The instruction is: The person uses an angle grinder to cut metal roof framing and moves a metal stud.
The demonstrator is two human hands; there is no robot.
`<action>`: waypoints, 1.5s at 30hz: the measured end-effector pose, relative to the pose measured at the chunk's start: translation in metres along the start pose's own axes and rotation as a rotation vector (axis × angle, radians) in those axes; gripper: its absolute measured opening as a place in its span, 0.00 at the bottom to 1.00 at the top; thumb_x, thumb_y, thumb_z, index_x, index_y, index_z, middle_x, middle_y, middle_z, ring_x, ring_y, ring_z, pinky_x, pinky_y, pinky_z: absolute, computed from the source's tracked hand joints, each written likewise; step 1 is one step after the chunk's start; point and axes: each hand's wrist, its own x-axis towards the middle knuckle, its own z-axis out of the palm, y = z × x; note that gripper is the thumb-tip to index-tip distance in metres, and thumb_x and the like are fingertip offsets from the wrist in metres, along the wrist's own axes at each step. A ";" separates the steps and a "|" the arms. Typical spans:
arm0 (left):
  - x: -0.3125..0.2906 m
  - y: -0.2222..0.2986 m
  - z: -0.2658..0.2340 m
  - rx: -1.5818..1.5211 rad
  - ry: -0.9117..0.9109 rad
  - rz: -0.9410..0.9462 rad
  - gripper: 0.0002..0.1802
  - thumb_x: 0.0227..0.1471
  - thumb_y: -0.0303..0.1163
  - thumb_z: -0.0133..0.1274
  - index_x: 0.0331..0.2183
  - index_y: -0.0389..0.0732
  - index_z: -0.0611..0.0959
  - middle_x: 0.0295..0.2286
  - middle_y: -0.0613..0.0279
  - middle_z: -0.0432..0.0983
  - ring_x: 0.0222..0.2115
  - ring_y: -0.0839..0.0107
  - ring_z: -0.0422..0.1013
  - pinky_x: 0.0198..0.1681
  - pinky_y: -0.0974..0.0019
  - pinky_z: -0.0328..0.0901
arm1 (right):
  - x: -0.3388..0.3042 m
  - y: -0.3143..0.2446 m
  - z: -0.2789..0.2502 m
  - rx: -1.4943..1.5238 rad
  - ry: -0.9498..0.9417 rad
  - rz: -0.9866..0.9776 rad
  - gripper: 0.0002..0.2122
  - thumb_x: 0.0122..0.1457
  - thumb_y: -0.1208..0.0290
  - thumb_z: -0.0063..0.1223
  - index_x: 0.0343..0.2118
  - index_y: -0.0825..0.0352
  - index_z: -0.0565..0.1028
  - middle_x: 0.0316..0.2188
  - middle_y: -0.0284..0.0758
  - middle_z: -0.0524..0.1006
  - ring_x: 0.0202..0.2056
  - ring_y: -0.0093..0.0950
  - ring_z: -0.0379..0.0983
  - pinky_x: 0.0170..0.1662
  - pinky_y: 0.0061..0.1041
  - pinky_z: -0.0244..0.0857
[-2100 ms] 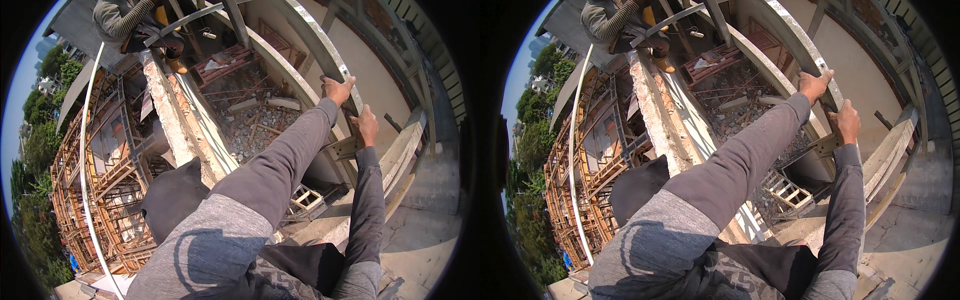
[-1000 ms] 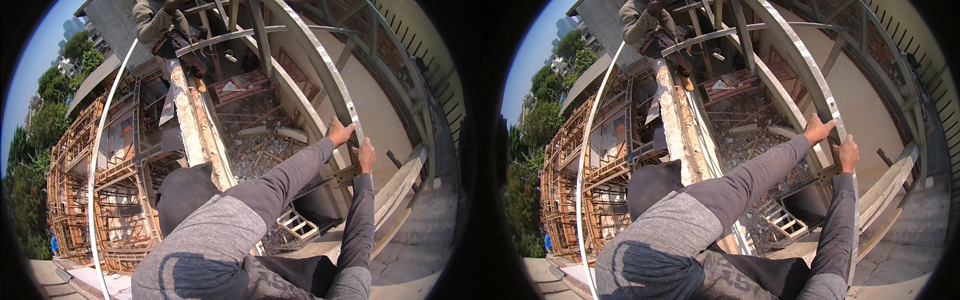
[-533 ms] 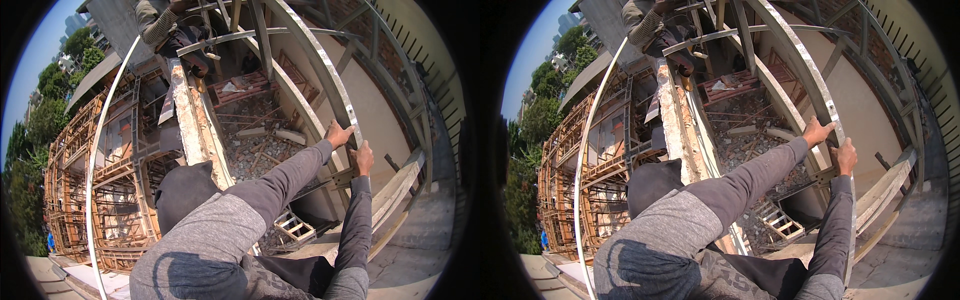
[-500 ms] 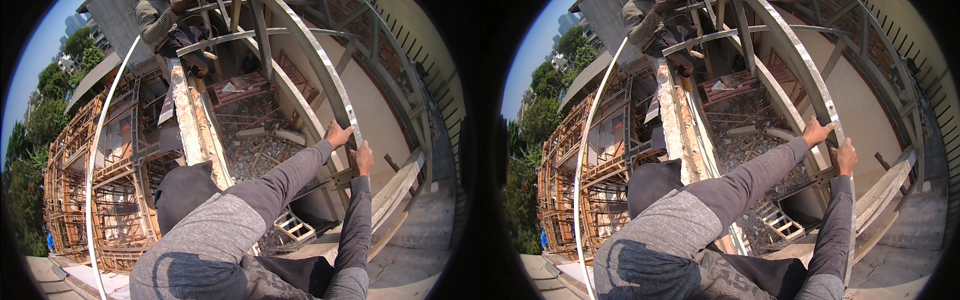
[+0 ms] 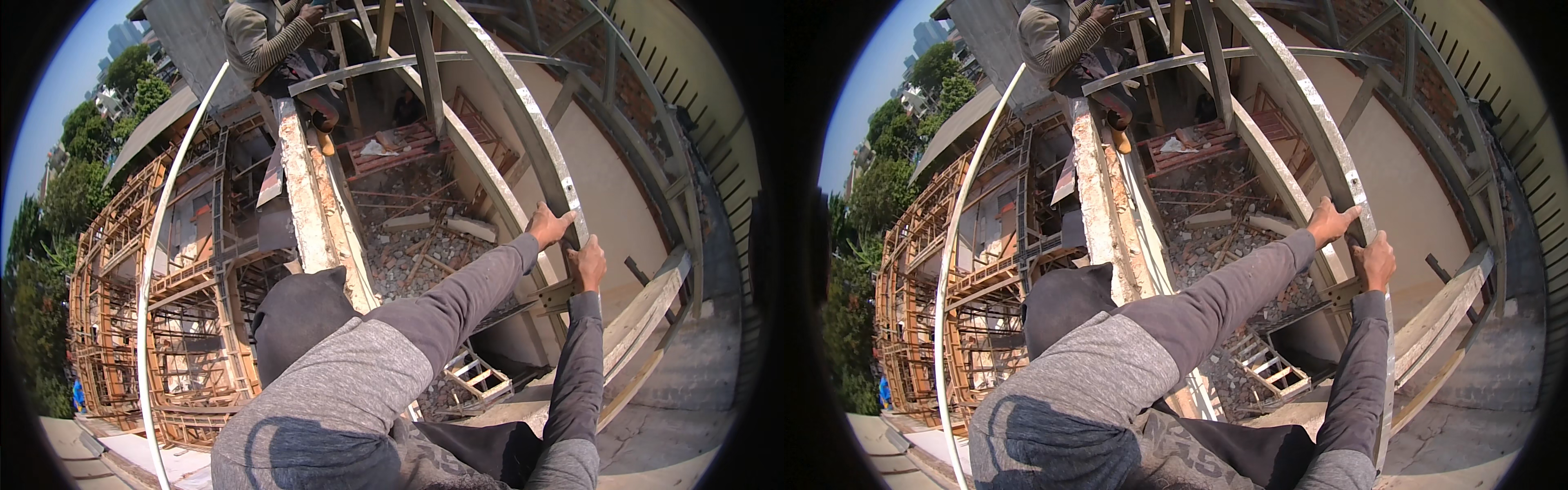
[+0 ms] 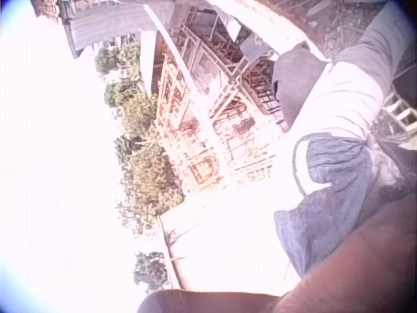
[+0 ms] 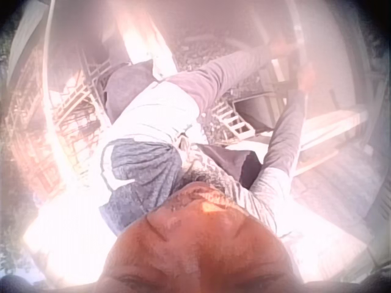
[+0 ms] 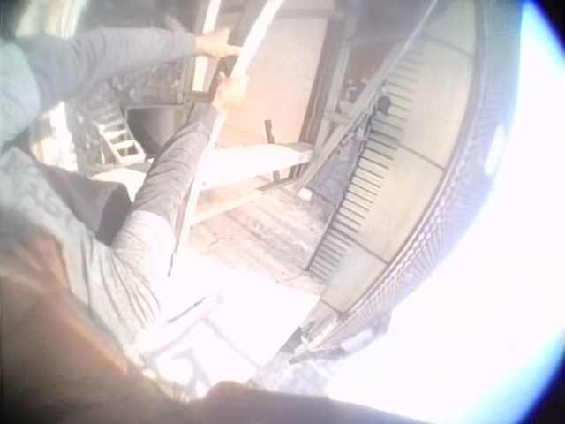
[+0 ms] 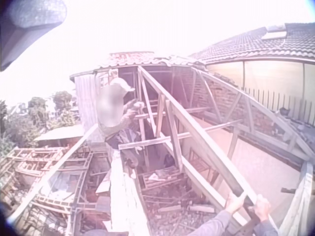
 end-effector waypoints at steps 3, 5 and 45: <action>0.001 -0.003 0.003 0.005 0.013 0.016 0.46 0.50 0.54 0.63 0.46 0.18 0.67 0.42 0.29 0.74 0.43 0.47 0.77 0.44 0.57 0.72 | 0.001 0.000 0.000 -0.014 -0.005 0.010 0.23 0.46 0.62 0.71 0.39 0.65 0.70 0.39 0.49 0.80 0.43 0.54 0.76 0.44 0.49 0.70; 0.000 -0.003 0.003 -0.019 -0.011 0.004 0.46 0.50 0.55 0.63 0.46 0.18 0.67 0.43 0.28 0.74 0.44 0.46 0.76 0.45 0.57 0.72 | 0.001 0.003 0.000 -0.011 -0.022 0.013 0.22 0.46 0.62 0.71 0.39 0.65 0.70 0.39 0.50 0.80 0.43 0.54 0.76 0.44 0.49 0.70; -0.007 0.006 -0.008 0.022 -0.055 -0.039 0.55 0.46 0.64 0.62 0.47 0.16 0.68 0.42 0.28 0.75 0.45 0.47 0.76 0.46 0.56 0.70 | 0.000 0.001 0.001 0.009 -0.011 0.018 0.21 0.47 0.63 0.68 0.39 0.65 0.70 0.39 0.51 0.79 0.43 0.54 0.75 0.44 0.50 0.69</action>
